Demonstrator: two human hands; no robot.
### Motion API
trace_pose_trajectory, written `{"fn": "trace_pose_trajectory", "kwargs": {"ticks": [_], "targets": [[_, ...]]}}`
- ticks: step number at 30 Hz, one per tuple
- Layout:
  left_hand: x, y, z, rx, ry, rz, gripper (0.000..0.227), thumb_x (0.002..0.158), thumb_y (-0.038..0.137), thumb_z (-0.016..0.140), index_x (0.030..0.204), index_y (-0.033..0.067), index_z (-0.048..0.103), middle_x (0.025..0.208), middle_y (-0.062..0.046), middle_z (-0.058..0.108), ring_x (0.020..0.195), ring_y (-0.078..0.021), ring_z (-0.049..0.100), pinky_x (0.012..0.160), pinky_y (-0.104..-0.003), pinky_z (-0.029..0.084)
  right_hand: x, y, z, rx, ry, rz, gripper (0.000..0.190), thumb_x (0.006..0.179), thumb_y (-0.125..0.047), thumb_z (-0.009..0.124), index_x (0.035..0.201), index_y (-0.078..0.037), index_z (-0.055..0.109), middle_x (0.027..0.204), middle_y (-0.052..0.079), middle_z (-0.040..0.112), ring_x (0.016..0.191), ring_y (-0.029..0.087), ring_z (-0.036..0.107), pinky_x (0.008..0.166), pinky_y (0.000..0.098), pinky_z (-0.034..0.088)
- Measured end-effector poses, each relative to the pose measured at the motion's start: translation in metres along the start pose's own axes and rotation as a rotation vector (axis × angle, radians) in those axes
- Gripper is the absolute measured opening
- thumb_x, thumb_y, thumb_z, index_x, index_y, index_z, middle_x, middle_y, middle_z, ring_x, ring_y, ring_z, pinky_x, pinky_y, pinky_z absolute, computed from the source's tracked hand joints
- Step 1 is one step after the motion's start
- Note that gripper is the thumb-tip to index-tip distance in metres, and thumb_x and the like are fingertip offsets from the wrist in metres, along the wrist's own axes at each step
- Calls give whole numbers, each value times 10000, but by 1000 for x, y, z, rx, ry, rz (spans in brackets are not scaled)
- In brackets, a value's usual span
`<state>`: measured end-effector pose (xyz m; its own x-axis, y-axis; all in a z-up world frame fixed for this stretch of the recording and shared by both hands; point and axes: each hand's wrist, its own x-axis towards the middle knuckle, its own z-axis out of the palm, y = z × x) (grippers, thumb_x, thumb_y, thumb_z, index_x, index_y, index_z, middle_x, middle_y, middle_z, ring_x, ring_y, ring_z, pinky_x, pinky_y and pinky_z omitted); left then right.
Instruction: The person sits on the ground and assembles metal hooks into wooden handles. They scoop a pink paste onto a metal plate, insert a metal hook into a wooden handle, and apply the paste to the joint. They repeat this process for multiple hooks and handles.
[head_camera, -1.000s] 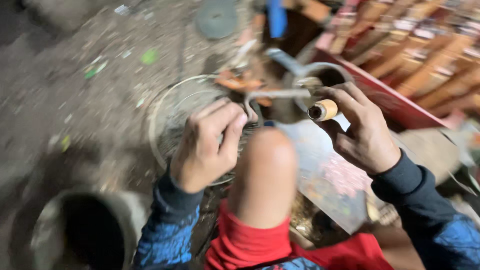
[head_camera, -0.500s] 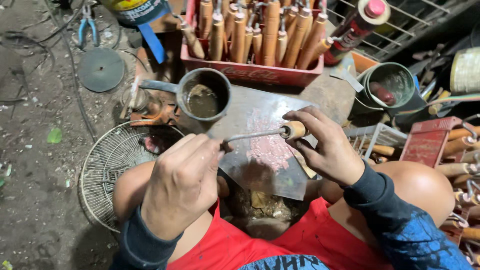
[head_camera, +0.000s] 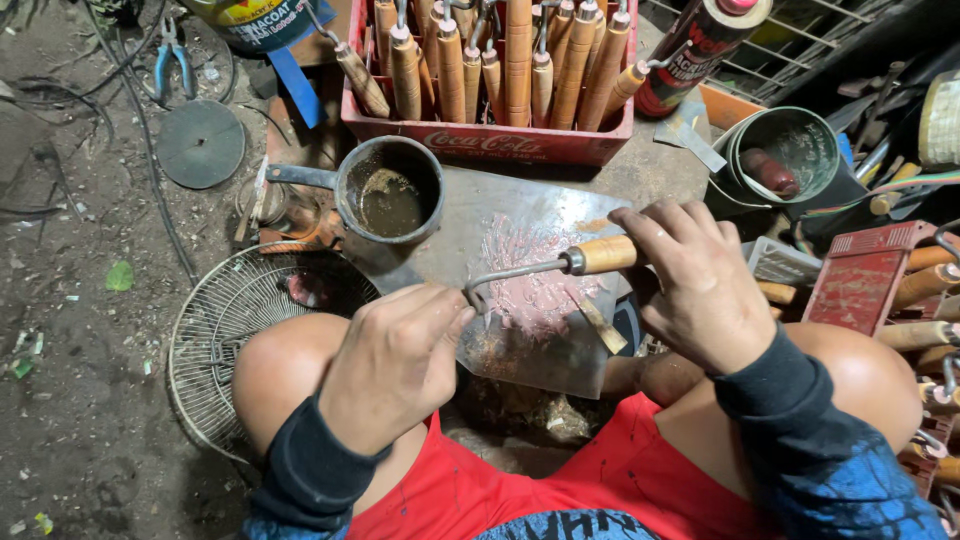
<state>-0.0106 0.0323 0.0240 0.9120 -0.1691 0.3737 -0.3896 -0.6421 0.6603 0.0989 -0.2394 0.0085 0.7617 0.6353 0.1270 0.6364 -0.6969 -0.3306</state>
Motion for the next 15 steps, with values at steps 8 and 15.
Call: {"fn": "trace_pose_trajectory", "kwargs": {"ticks": [8, 15], "targets": [[-8, 1, 35, -62, -199, -87, 60, 881, 56, 656, 856, 10, 628, 750, -177, 648, 735, -395, 653, 682, -494, 509, 3, -9, 0, 36, -201, -154, 774, 558, -71, 667, 1330, -105, 622, 1005, 72, 634, 972, 287, 574, 724, 445, 368], [-3, -10, 51, -99, -243, -142, 88, 880, 67, 648, 822, 2, 658, 744, -185, 664, 716, -387, 670, 664, -483, 523, 8, -9, -3, -38, -194, -84, 695, 606, -60, 668, 1290, -182, 659, 917, 26, 642, 924, 254, 582, 730, 441, 357]]}}
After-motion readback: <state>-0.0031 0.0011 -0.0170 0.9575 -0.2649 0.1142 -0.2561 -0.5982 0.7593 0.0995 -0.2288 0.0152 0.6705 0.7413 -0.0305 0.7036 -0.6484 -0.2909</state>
